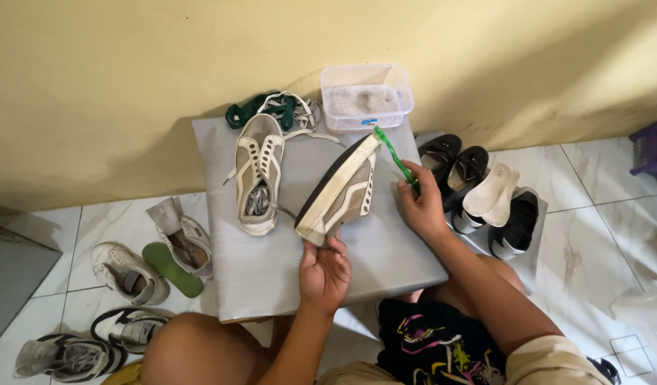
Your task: The person sits on the floor and scrubs a white sneaker with a green toothbrush dipped in soapy water. They clean the sole, sides, and upper parts of the shoe, then wipe it with a black cloth. The person repeats the scrubbing process on the shoe's upper surface.
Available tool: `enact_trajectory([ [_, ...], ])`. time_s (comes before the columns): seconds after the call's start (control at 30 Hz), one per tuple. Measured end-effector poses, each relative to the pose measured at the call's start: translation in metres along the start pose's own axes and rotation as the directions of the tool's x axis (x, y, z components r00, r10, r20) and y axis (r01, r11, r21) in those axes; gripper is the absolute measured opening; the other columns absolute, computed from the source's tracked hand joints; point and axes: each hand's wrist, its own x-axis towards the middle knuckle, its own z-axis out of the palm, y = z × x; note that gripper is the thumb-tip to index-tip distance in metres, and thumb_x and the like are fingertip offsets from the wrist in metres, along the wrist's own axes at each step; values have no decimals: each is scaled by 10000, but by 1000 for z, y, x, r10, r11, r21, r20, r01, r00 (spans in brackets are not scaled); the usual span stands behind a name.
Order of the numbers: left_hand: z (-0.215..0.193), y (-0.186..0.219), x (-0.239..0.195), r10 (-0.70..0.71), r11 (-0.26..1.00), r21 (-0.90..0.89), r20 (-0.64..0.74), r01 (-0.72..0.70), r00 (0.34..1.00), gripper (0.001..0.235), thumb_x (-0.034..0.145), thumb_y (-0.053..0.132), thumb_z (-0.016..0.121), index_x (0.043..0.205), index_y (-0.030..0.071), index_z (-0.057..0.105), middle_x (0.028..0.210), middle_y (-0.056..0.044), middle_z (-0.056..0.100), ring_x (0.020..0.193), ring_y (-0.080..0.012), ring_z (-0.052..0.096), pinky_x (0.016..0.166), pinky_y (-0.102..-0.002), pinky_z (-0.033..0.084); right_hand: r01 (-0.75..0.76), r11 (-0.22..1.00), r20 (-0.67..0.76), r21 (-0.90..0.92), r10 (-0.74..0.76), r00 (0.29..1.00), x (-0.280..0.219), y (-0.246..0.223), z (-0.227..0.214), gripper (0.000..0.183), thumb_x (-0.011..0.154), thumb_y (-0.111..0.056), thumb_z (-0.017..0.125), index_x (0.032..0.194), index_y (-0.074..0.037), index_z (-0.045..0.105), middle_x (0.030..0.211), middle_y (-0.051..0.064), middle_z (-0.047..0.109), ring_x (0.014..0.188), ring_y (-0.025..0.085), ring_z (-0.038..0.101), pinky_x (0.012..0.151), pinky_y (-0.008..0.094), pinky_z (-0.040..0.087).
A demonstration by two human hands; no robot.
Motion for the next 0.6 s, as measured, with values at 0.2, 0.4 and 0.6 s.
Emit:
enact_trajectory([
  [0.2, 53, -25, -1, 57, 998, 44, -55, -54, 997, 636, 1095, 503, 379, 1541, 50, 379, 1479, -191, 517, 1261, -294, 599, 981, -406, 570, -88, 995, 99, 51, 83, 992, 5, -11, -6, 431, 1003, -49, 566, 1431, -78, 523, 1141, 83, 556, 923, 164, 518, 831, 287, 470],
  [0.4, 47, -20, 1, 72, 978, 204, -179, -34, 981, 745, 1028, 607, 406, 1511, 40, 415, 1389, -143, 597, 1091, -224, 653, 902, -350, 564, 80, 971, 1, -227, -82, 997, 85, -2, -15, 375, 925, -46, 650, 1298, -74, 673, 889, 80, 609, 725, 208, 546, 641, 332, 473],
  [0.6, 54, -25, 0, 89, 944, 330, -280, 9, 956, 807, 983, 686, 399, 1493, 63, 452, 1384, -82, 615, 1067, -205, 662, 850, -371, 565, 106, 702, 255, -705, 110, 961, 181, -2, -6, 295, 960, -232, 556, 1162, -217, 771, 1080, 121, 620, 809, 322, 666, 761, 416, 550],
])
